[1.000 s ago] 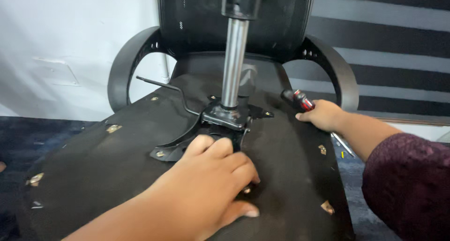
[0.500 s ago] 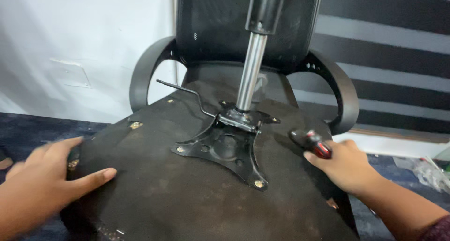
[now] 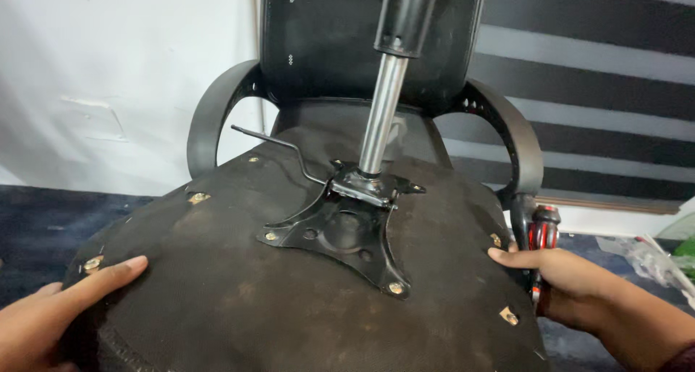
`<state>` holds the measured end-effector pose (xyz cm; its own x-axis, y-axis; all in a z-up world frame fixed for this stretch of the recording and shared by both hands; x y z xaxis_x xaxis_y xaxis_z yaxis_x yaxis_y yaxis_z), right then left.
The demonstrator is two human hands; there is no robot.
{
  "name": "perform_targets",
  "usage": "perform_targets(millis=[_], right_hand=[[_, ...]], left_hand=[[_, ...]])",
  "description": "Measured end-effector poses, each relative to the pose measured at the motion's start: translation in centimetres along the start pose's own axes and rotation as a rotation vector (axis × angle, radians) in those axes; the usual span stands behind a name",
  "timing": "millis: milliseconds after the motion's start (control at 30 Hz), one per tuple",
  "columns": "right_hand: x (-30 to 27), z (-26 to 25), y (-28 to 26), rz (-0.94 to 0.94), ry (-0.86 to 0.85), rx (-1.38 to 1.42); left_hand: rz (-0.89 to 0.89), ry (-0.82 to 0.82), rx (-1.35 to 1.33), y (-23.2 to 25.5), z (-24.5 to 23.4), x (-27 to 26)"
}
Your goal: The person uses a screwdriver to tighten screws on the underside of an office chair seat, securing the metal mounting plate to the chair frame. The person holds the chair steady with one hand while turning the screwdriver with the other.
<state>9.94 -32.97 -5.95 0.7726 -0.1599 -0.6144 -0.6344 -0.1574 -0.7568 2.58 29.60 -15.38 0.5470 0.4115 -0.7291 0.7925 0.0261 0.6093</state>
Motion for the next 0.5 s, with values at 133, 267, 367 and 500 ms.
perform_targets(millis=[133,267,367,500], right_hand=[[0.2,-1.3,0.6,0.075,0.178,0.008],[-0.5,-0.6,0.7,0.033,0.094,0.124],[-2.2,-0.9,1.3,0.028,0.127,0.102],[-5.7,-0.4,3.0,0.162,0.178,-0.097]], left_hand=[[0.091,-0.054,-0.174,0.4,-0.5,-1.1],[0.083,-0.028,-0.255,1.5,0.1,-2.7],[0.145,0.048,-0.253,4.4,-1.2,-4.5],[0.323,0.182,-0.15,8.6,-3.0,-5.5]])
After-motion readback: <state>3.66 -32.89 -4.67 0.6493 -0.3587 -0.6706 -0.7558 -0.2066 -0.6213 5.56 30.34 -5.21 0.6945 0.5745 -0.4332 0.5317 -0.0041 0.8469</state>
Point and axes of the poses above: each hand's wrist, its own x-axis towards the middle knuckle, its own z-axis out of the palm, y = z × x, the point moved 9 cm from there along x, towards the middle knuckle, and after that the axes turned 2 degrees about -x, right-handed, at the moved point
